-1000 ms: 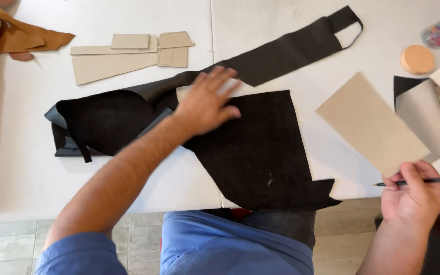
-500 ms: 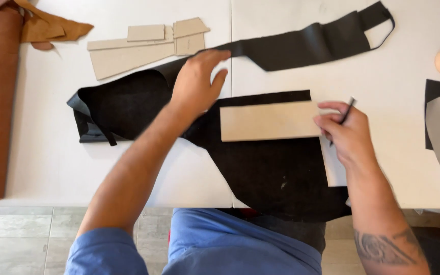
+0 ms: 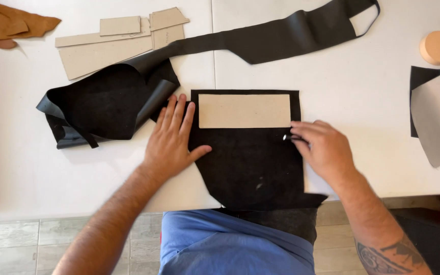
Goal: The person selects a leather scrap and uses a cardboard template, a metal ruler, and a pencil to mark out a pattern for cutting.
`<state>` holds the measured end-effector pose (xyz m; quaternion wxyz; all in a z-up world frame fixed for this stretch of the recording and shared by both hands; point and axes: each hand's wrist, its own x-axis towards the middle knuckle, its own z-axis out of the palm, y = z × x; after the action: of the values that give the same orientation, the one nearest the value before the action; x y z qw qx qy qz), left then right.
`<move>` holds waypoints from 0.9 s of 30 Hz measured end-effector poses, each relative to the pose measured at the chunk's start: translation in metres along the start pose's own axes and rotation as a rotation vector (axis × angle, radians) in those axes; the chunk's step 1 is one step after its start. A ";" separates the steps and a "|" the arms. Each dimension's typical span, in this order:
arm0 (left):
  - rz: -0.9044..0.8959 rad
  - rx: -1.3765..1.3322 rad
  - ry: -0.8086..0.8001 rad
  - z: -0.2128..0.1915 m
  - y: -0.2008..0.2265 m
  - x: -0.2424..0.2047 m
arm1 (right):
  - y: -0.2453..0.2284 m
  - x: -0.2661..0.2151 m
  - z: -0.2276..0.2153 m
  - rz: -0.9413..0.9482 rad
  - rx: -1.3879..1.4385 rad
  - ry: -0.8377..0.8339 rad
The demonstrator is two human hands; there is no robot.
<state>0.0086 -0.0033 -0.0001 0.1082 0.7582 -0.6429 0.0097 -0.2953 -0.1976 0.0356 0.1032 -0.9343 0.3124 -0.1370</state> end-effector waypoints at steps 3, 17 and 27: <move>0.108 0.008 0.024 0.003 -0.025 0.017 | -0.015 -0.020 -0.001 -0.031 -0.055 -0.034; 0.114 -0.087 0.004 0.018 0.033 0.049 | -0.014 -0.019 -0.009 -0.059 -0.190 0.033; 0.473 -0.121 -0.061 0.033 0.036 0.129 | 0.027 -0.048 -0.037 0.138 -0.051 0.111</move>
<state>-0.0084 -0.1396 -0.0072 0.1286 0.5786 -0.8050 -0.0266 -0.3590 -0.1932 0.0535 0.0709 -0.9039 0.3846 -0.1731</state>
